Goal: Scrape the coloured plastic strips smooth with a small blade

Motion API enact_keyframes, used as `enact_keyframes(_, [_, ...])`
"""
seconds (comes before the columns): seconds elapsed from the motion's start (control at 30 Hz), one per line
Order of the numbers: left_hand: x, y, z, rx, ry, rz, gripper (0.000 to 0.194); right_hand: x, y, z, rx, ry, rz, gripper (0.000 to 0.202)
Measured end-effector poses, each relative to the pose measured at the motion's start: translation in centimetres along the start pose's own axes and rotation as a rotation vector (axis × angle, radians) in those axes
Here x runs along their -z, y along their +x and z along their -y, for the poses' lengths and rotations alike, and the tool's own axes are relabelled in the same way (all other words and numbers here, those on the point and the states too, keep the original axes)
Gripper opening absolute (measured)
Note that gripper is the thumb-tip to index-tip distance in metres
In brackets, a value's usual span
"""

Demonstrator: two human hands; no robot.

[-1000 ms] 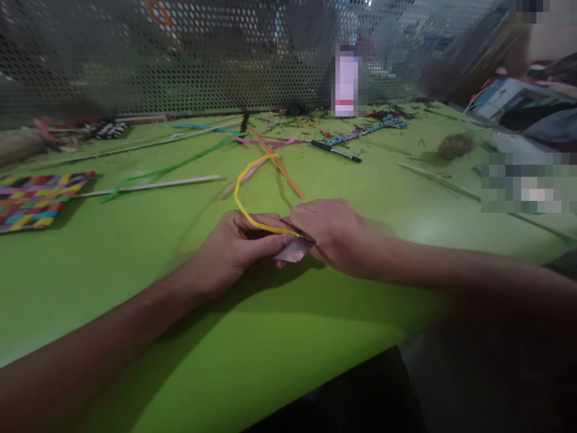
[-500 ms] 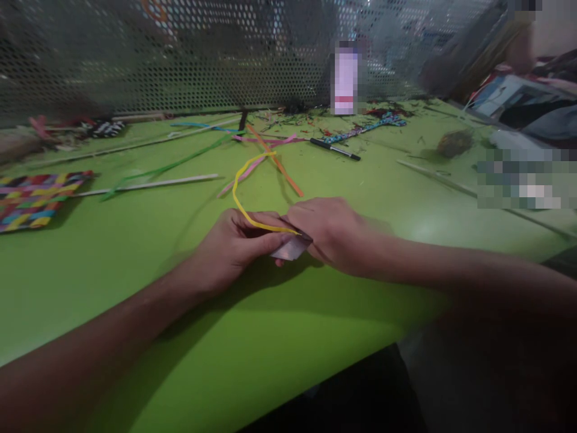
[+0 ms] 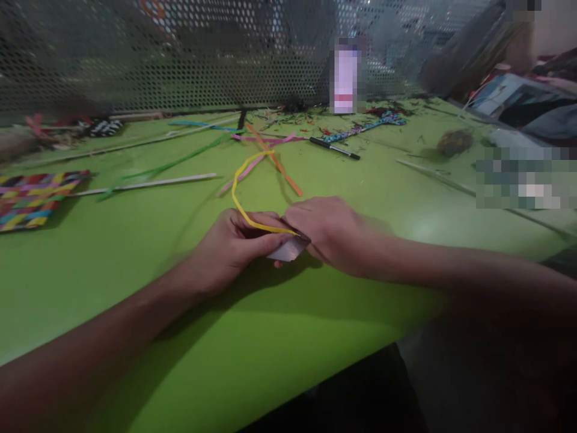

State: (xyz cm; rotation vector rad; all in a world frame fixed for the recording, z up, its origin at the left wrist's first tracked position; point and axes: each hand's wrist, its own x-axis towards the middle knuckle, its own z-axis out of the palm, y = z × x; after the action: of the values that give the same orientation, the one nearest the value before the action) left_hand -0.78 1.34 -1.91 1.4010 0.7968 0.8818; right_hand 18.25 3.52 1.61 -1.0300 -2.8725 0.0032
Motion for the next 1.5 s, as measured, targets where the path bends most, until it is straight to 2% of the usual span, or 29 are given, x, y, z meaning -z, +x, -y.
enact_keyframes(0.13, [0.0, -0.1, 0.0, -0.001, 0.003, -0.001, 0.011, 0.2, -0.2, 0.2, -0.021, 0.021, 0.019, 0.020])
enact_keyframes(0.3, [0.0, -0.1, -0.1, -0.010, -0.004, -0.001, 0.013, -0.1, -0.3, 0.0, -0.018, 0.060, -0.036, 0.019])
enact_keyframes(0.43, [0.0, -0.1, 0.0, -0.010, -0.015, 0.002, 0.014, -0.5, -0.1, -0.2, -0.007, 0.040, -0.029, 0.019])
enact_keyframes(0.73, [0.0, -0.1, -0.1, 0.016, -0.025, 0.008, 0.015, 0.1, 0.3, 0.2, -0.075, 0.010, 0.092, 0.020])
enact_keyframes(0.93, [-0.1, 0.0, -0.4, -0.013, 0.034, 0.010, 0.023, -0.1, 0.1, 0.0, -0.035, 0.031, 0.036, 0.023])
enact_keyframes(1.17, [-0.1, 0.0, -0.4, 0.012, 0.058, 0.018, 0.015, -0.7, 0.2, -0.2, -0.025, 0.037, 0.023, 0.025])
enact_keyframes(1.5, [-0.3, 0.0, -0.7, 0.014, 0.116, 0.011, 0.014, -1.4, 0.1, -0.9, 0.036, -0.015, 0.015, 0.027])
